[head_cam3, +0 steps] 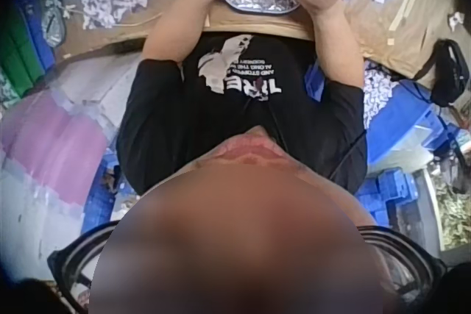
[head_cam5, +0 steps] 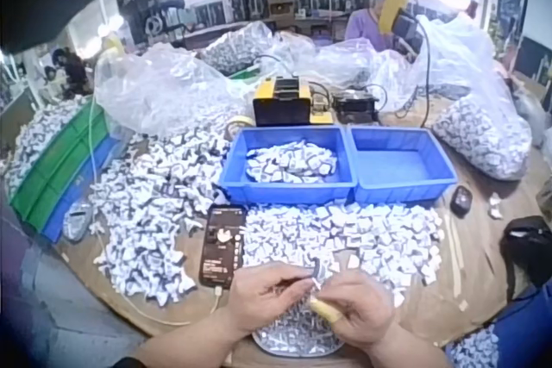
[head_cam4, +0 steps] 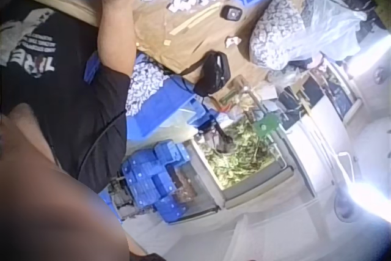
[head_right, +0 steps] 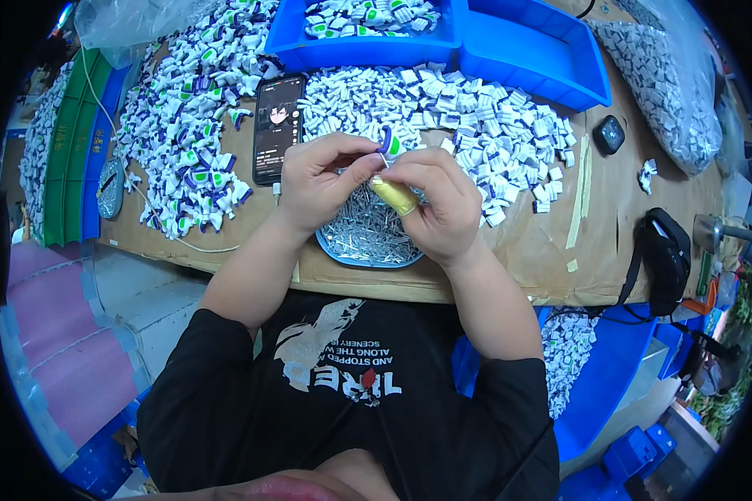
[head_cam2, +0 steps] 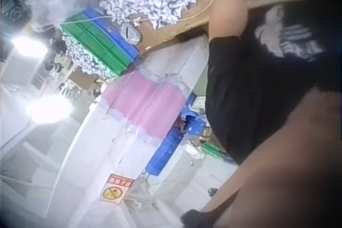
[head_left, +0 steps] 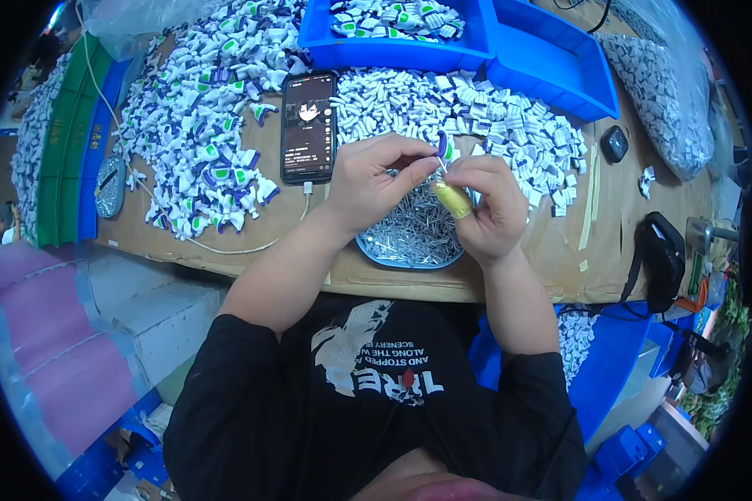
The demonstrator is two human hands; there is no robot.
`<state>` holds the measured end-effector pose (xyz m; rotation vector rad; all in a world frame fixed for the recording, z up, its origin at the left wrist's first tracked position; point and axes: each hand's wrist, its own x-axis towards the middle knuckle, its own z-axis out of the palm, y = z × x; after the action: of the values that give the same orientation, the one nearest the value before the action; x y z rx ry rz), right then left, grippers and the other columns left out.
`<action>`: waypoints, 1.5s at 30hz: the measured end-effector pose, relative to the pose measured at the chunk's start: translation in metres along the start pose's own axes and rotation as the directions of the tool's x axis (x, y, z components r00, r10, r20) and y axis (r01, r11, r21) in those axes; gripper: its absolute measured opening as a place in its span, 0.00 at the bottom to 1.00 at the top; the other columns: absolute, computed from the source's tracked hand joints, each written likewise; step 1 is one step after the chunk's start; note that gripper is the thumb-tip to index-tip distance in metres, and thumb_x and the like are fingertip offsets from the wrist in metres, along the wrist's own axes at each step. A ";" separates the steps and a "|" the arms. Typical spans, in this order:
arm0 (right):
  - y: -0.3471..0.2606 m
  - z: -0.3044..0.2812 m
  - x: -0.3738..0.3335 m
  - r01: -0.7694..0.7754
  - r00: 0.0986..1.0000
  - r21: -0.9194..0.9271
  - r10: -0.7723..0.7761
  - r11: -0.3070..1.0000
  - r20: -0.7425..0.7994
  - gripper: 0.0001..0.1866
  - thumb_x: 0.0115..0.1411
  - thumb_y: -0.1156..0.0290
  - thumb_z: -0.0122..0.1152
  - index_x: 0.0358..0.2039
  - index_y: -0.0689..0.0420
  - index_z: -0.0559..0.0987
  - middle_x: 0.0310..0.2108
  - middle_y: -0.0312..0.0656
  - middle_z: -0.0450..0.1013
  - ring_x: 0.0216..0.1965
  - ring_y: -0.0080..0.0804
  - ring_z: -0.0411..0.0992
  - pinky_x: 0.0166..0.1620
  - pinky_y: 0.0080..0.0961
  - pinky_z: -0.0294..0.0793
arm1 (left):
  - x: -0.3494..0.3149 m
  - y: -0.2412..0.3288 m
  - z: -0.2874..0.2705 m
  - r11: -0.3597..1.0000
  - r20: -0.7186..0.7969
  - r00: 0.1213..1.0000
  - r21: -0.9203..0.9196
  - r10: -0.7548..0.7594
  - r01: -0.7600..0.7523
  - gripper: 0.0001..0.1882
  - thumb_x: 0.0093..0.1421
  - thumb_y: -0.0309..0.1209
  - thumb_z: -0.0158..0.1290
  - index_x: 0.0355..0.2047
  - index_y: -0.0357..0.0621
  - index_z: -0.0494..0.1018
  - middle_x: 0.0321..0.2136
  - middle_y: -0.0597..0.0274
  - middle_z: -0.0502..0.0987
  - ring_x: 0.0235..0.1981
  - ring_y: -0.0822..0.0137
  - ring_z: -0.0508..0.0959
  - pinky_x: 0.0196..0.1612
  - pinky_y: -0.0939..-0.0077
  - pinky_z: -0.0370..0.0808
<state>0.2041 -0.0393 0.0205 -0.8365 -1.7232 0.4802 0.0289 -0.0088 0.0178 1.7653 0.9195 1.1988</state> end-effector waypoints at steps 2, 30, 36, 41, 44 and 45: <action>0.001 0.000 0.001 0.010 1.000 -0.015 -0.010 1.000 0.018 0.12 0.48 0.83 0.66 0.34 0.62 0.76 0.31 0.45 0.72 0.34 0.33 0.72 0.39 0.24 0.71 | 0.003 -0.004 0.000 0.996 -0.027 0.996 0.033 0.080 -0.079 0.07 0.53 0.24 0.61 0.33 0.35 0.78 0.26 0.57 0.80 0.27 0.71 0.80 0.29 0.81 0.75; 0.028 -0.020 0.012 -0.290 0.789 0.332 0.421 0.897 -0.447 0.29 0.58 0.84 0.40 0.62 0.64 0.54 0.49 0.48 0.64 0.47 0.43 0.71 0.34 0.27 0.78 | 0.022 -0.037 -0.052 0.714 0.246 0.969 0.677 0.011 -0.180 0.08 0.51 0.31 0.60 0.32 0.48 0.79 0.30 0.62 0.75 0.36 0.60 0.73 0.39 0.68 0.70; 0.042 -0.017 0.006 -0.379 0.919 -0.476 0.382 0.793 -0.095 0.27 0.59 0.85 0.42 0.61 0.65 0.56 0.48 0.52 0.65 0.44 0.38 0.73 0.38 0.24 0.77 | 0.022 -0.036 -0.044 0.743 0.196 0.979 0.647 0.057 -0.173 0.06 0.51 0.28 0.60 0.31 0.43 0.77 0.29 0.61 0.77 0.34 0.59 0.74 0.38 0.67 0.70; 0.035 -0.010 0.015 -0.339 0.887 -0.576 0.457 0.744 0.068 0.29 0.52 0.82 0.56 0.56 0.63 0.60 0.47 0.56 0.64 0.43 0.57 0.70 0.41 0.44 0.73 | 0.018 -0.022 -0.023 0.931 0.031 0.994 0.347 0.107 -0.111 0.09 0.54 0.26 0.57 0.36 0.39 0.76 0.30 0.58 0.77 0.28 0.66 0.78 0.30 0.76 0.75; 0.032 -0.009 0.018 -0.277 0.894 -0.611 0.432 0.741 0.118 0.30 0.52 0.82 0.56 0.56 0.63 0.60 0.47 0.56 0.64 0.43 0.57 0.70 0.41 0.43 0.73 | 0.011 -0.016 -0.011 0.942 0.099 0.977 0.262 0.188 -0.208 0.09 0.52 0.26 0.57 0.34 0.40 0.74 0.29 0.56 0.75 0.33 0.57 0.74 0.38 0.66 0.72; 0.034 -0.009 0.017 -0.264 0.896 -0.623 0.426 0.736 0.123 0.30 0.52 0.82 0.56 0.56 0.62 0.59 0.46 0.56 0.64 0.43 0.57 0.70 0.41 0.43 0.73 | 0.010 -0.016 -0.008 0.942 0.096 0.978 0.264 0.186 -0.205 0.09 0.52 0.26 0.57 0.34 0.40 0.74 0.29 0.56 0.75 0.33 0.57 0.74 0.38 0.66 0.72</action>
<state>0.2202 -0.0046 0.0115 -1.6415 -1.9999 0.2951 0.0222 0.0081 0.0094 2.1487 0.9189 1.1677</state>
